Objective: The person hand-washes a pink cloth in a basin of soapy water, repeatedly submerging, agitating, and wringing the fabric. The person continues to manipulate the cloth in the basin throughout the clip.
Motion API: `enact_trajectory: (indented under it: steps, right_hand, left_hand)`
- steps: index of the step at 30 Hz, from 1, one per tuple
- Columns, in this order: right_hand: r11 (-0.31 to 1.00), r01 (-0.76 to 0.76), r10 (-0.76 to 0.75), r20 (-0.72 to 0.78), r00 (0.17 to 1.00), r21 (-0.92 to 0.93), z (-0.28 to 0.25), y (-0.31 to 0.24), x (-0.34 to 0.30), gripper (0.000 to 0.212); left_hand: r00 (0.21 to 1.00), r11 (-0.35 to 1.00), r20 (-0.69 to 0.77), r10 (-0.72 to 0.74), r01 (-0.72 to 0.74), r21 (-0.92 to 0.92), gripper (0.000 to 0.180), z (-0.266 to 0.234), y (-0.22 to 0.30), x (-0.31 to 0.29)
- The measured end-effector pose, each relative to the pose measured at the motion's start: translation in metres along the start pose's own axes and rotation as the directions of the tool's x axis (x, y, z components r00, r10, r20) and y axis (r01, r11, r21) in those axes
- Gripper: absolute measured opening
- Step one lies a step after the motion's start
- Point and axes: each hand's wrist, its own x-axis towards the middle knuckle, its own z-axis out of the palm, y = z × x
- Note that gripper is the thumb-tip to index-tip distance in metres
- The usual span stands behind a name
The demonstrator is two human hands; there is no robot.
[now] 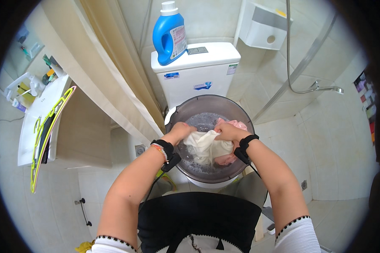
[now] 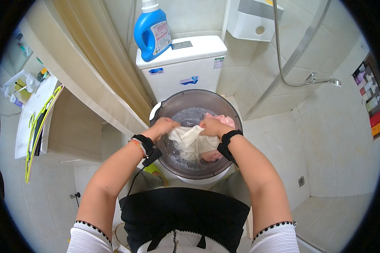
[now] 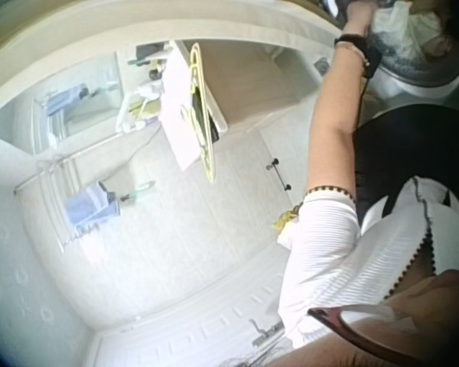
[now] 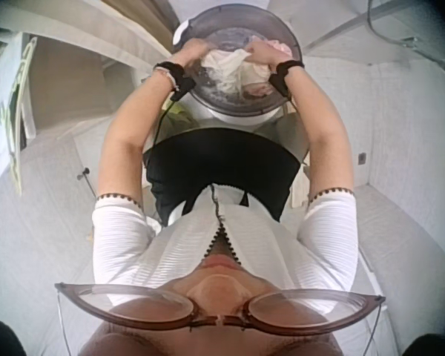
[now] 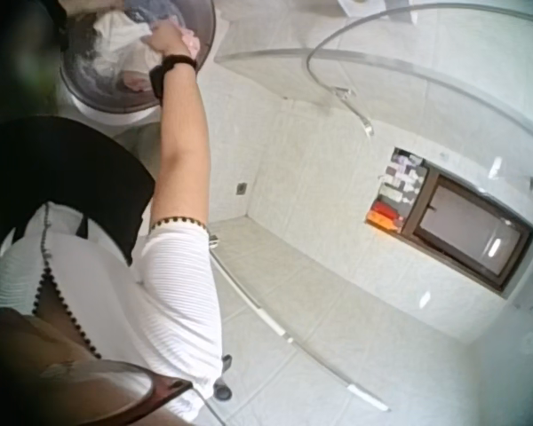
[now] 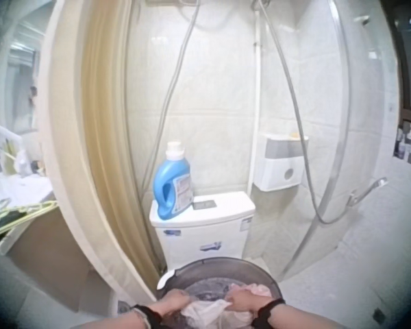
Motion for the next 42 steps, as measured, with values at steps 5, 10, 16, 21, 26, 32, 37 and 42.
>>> enact_trajectory:
  steps: [5,10,16,21,26,32,37,42]
  right_hand:
    - [0.940,-0.131,0.133,0.016,0.991,0.314,-0.047,-0.029,-0.036,0.042]
    - [0.721,-0.224,0.176,0.139,0.975,0.656,-0.076,-0.051,-0.059,0.035]
    - [0.313,-0.122,0.243,0.045,0.969,0.942,-0.090,-0.062,-0.068,0.023]
    - [0.383,-0.157,0.247,0.063,0.967,0.910,-0.071,-0.043,-0.056,0.023]
    - [0.581,-0.228,0.404,-0.034,0.914,0.782,-0.022,-0.025,-0.029,0.022]
    - [0.956,-0.260,0.166,-0.484,0.859,-0.133,0.023,-0.034,-0.013,0.042]
    - [0.898,-0.065,0.066,-0.012,0.998,-0.436,0.034,-0.058,-0.025,0.066]
    - [0.840,-0.084,0.273,0.284,0.919,-0.535,0.030,-0.065,-0.024,0.095]
  left_hand:
    - [0.996,0.937,0.026,0.089,-0.074,-0.341,0.013,-0.023,0.017,-0.015]
    - [0.982,0.938,-0.108,0.153,-0.179,-0.297,0.022,-0.032,0.032,-0.031]
    - [0.956,0.916,-0.198,0.215,-0.268,-0.298,0.028,-0.042,0.045,-0.050]
    - [0.980,0.936,-0.119,0.161,-0.190,-0.297,0.027,-0.035,0.034,-0.050]
    - [0.999,0.992,-0.024,0.043,-0.045,-0.119,0.026,-0.012,0.007,-0.032]
    - [0.995,0.995,0.006,-0.096,0.096,0.010,0.041,0.011,-0.019,-0.013]
    - [0.996,0.990,0.091,0.026,-0.038,0.139,0.054,0.014,-0.038,0.009]
    - [0.911,0.719,0.411,-0.033,-0.264,0.643,0.090,0.039,-0.040,0.029]
